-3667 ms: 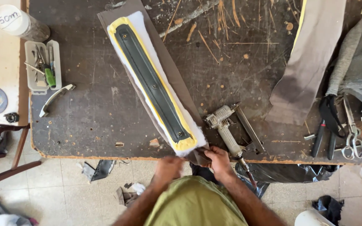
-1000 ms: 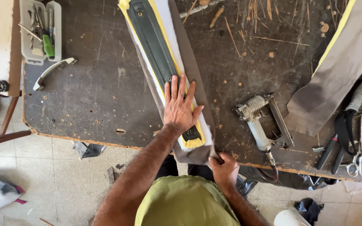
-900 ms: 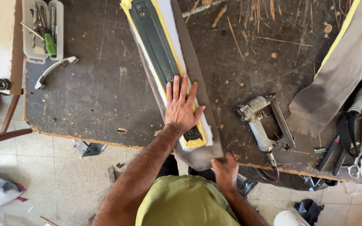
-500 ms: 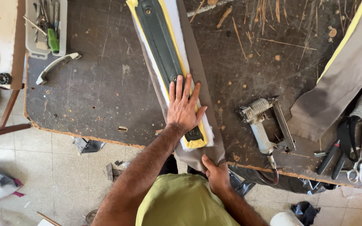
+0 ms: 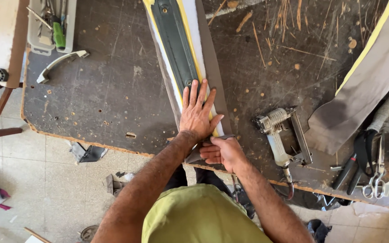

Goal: Upholstering a furniture component by stretching fabric over padding and securing it with a staple gun

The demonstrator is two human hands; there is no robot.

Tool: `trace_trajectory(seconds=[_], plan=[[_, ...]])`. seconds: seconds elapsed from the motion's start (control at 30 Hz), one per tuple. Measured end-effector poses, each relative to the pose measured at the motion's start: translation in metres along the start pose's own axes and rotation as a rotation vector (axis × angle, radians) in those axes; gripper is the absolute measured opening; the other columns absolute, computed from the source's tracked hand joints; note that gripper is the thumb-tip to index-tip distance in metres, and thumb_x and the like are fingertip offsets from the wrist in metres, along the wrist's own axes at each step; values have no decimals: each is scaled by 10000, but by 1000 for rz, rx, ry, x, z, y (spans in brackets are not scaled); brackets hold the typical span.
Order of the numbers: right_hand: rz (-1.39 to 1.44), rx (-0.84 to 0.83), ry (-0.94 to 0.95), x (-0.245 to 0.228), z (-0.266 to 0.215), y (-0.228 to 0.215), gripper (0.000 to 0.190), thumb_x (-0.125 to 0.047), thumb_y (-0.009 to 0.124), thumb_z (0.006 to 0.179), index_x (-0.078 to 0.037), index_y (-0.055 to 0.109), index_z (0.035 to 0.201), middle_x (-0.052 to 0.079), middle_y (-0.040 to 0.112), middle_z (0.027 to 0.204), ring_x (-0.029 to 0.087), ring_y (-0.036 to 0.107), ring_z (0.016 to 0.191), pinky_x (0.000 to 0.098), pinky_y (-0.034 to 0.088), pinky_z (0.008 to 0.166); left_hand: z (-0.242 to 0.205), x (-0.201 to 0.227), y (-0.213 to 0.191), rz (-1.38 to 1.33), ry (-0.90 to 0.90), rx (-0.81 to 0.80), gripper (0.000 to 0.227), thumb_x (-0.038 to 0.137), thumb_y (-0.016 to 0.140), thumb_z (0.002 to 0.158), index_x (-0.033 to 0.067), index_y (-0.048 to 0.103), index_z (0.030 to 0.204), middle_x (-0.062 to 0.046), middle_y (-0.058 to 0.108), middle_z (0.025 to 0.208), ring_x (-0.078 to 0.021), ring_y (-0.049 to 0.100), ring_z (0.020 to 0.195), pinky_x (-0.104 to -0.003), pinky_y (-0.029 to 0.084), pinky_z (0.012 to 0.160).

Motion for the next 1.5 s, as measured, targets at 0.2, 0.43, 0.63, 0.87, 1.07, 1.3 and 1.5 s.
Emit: trace_trajectory(seconds=[0.2,0.43,0.63,0.87,1.07,1.3,1.5], plan=[[-104,17,58,7,21,-12,341,-260,548,1003,33,720,1029,192,772,797,182,676,508,285,558,401,-3,-4,-14,-246,140,-156,961,788,432,920,122,369,1609,-149,71,1746,-384,-62,1604,-564,-49,1300],[-157,94,36,6,34,-28,210,-243,619,973,-43,653,919,63,582,597,108,425,402,224,332,318,-27,25,-30,-84,359,-534,1445,930,717,460,182,300,1624,-146,59,1745,-317,-50,1609,-528,-133,1295],[-216,47,105,-7,11,-10,364,-316,542,1011,-2,725,1002,170,754,786,132,566,450,201,422,351,-30,23,-21,14,388,-552,1525,937,731,367,216,269,1629,-125,16,1745,-292,-89,1604,-518,-160,1288],[-246,-60,94,-29,-37,1,433,-411,534,998,-50,752,1095,120,783,885,187,730,630,300,598,476,-29,24,-11,26,374,-565,1391,896,685,473,226,277,1622,-127,15,1742,-307,-80,1604,-547,-140,1286],[-1188,987,-1044,-115,-113,-96,456,-313,835,818,-116,663,1192,125,708,1117,352,650,1111,486,445,1028,-29,17,-2,125,379,-565,1317,874,713,599,233,231,1644,-133,-8,1744,-325,-96,1602,-572,-133,1276],[-1189,826,-636,-84,-87,-144,796,-161,699,921,64,279,1559,398,578,1296,565,606,1135,638,488,968,-32,21,-6,140,374,-611,1164,763,716,730,235,226,1644,-122,-32,1744,-327,-123,1599,-582,-146,1270],[-1684,766,-1297,20,-150,-99,339,-488,604,971,-163,662,898,38,558,600,237,569,479,431,510,479,-36,22,-5,173,426,-758,1096,691,605,853,180,66,1660,-181,-160,1710,-368,-230,1550,-646,-159,1204]])
Point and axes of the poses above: each hand's wrist, its own z-axis towards the middle knuckle, its own y-axis out of the palm, x = y × z, the point moved 10 cm from there along z, towards the middle knuckle
